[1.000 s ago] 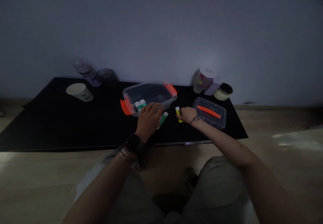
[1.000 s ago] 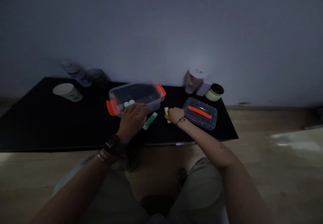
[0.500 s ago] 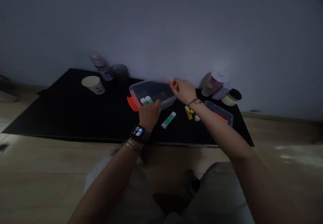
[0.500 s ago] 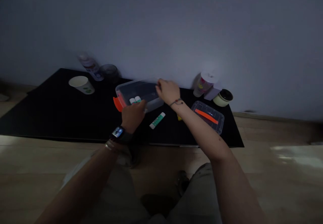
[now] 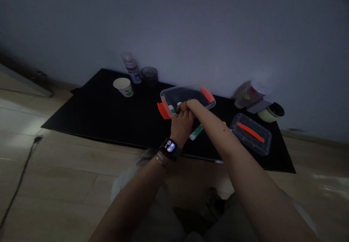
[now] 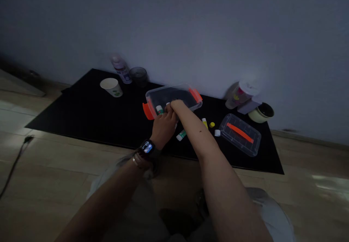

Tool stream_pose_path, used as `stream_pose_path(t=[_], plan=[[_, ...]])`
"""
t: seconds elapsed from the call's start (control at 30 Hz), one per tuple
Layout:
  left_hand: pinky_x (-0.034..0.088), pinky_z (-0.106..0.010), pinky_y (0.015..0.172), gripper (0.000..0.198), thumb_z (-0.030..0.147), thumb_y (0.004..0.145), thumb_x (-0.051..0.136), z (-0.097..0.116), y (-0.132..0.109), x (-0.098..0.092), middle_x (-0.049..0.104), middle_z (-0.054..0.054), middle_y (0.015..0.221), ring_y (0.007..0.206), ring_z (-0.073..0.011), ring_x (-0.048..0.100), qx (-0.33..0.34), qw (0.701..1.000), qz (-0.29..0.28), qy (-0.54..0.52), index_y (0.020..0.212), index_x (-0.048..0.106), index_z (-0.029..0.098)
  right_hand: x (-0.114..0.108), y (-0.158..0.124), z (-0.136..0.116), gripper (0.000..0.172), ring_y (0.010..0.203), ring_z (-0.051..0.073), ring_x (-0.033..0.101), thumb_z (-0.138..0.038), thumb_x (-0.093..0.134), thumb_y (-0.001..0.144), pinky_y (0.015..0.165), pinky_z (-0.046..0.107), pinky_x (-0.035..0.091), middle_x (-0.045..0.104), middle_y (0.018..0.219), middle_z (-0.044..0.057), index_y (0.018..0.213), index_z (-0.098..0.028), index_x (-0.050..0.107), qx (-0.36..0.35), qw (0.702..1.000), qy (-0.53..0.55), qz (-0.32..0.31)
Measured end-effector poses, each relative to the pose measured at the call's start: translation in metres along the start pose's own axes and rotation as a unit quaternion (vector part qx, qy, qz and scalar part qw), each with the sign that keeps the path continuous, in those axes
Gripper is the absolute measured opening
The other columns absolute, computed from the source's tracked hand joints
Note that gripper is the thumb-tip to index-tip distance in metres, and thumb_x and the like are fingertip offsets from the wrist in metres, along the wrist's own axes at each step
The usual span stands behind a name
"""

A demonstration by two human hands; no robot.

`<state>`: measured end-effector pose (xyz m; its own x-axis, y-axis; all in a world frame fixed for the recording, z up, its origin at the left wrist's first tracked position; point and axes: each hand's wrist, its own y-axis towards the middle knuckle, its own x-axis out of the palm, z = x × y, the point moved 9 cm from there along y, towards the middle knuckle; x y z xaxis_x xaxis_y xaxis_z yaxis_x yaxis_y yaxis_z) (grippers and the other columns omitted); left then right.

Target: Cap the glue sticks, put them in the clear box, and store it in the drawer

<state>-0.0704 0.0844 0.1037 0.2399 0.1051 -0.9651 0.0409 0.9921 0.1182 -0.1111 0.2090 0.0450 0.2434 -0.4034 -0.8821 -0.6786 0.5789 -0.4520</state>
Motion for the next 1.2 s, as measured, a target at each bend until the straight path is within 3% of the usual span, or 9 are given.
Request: stream_pose_path(t=[0.1,0.23,0.37,0.5,0.57,0.67,0.77,0.97,1.2], plan=[[0.044,-0.043,0.091,0.042,0.011,0.095,0.042,0.001,-0.002,0.001,0.064,-0.022,0.122,0.111,-0.0327,0.061,0.005,1.000,-0.002,-0.015,0.136,0.052,0.007,0.004,-0.005,0.011,0.019,0.069,0.018,0.070,-0.009,0.075,0.069,0.073,0.031,0.055,0.076,0.078,0.004,0.087,-0.016,0.077,0.030,0.999,0.008,-0.041],[0.042,-0.046,0.100,0.042,0.021,0.097,0.045,0.008,-0.005,-0.010,0.059,-0.019,0.134,0.124,-0.0342,0.054,0.037,0.997,0.049,-0.050,0.138,0.052,0.011,-0.029,-0.039,0.035,0.030,0.103,0.022,0.068,-0.010,0.060,0.085,0.092,0.034,0.051,0.073,0.112,0.011,0.113,-0.014,0.071,0.036,0.998,0.021,0.050],[0.042,-0.043,0.105,0.040,0.033,0.099,0.047,0.004,-0.008,-0.024,0.061,-0.015,0.133,0.125,-0.0306,0.055,0.033,0.981,0.089,-0.168,0.133,0.056,0.015,-0.066,-0.127,0.051,0.063,0.126,0.027,0.056,-0.022,0.058,0.090,0.106,0.042,0.044,0.057,0.140,0.014,0.150,-0.017,0.039,-0.028,0.956,0.131,0.261],[0.041,-0.043,0.110,0.046,0.041,0.097,0.052,0.011,-0.013,-0.029,0.060,-0.015,0.134,0.126,-0.0284,0.055,0.045,0.933,0.084,-0.347,0.134,0.054,0.015,-0.030,-0.208,0.064,0.086,0.105,0.025,0.066,-0.036,0.070,0.082,0.088,0.039,0.056,0.060,0.128,0.013,0.152,-0.021,0.022,-0.001,0.891,0.340,0.300],[0.040,-0.043,0.111,0.047,0.044,0.096,0.053,0.026,-0.020,-0.022,0.060,-0.015,0.136,0.128,-0.0285,0.054,0.067,0.896,0.034,-0.437,0.134,0.054,0.016,0.002,-0.229,0.059,0.081,0.090,0.021,0.068,-0.041,0.074,0.078,0.077,0.036,0.059,0.063,0.113,0.007,0.143,-0.023,0.028,0.006,0.849,0.453,0.272],[0.050,-0.039,0.096,0.050,0.052,0.093,0.057,0.055,-0.037,0.009,0.067,-0.012,0.118,0.108,-0.0255,0.064,0.050,0.809,-0.141,-0.568,0.129,0.059,0.018,0.042,-0.244,0.049,0.054,0.073,0.017,0.067,-0.048,0.069,0.081,0.064,0.032,0.058,0.062,0.091,-0.001,0.119,-0.026,0.038,0.016,0.792,0.563,0.235],[0.052,-0.029,0.072,0.051,0.061,0.087,0.061,0.074,-0.059,0.040,0.067,-0.005,0.089,0.079,-0.0174,0.063,-0.007,0.732,-0.298,-0.613,0.119,0.064,0.020,0.057,-0.253,0.049,0.037,0.061,0.013,0.058,-0.055,0.060,0.087,0.055,0.026,0.049,0.054,0.073,-0.006,0.097,-0.025,0.041,0.039,0.802,0.547,0.236],[0.040,-0.023,0.055,0.053,0.066,0.087,0.058,0.083,-0.075,0.056,0.058,-0.002,0.072,0.060,-0.0110,0.049,-0.059,0.667,-0.390,-0.632,0.101,0.065,0.016,0.057,-0.272,0.064,0.041,0.057,0.010,0.036,-0.058,0.062,0.085,0.053,0.023,0.029,0.040,0.061,-0.008,0.077,-0.022,0.045,0.047,0.831,0.491,0.256],[0.044,-0.025,0.054,0.048,0.065,0.089,0.055,0.093,-0.077,0.038,0.047,0.003,0.058,0.049,-0.0096,0.040,-0.045,0.574,-0.458,-0.677,0.092,0.063,0.018,0.038,-0.280,0.076,0.035,0.059,0.010,0.040,-0.053,0.060,0.087,0.051,0.022,0.030,0.042,0.065,-0.005,0.079,-0.023,0.044,0.029,0.816,0.497,0.294]])
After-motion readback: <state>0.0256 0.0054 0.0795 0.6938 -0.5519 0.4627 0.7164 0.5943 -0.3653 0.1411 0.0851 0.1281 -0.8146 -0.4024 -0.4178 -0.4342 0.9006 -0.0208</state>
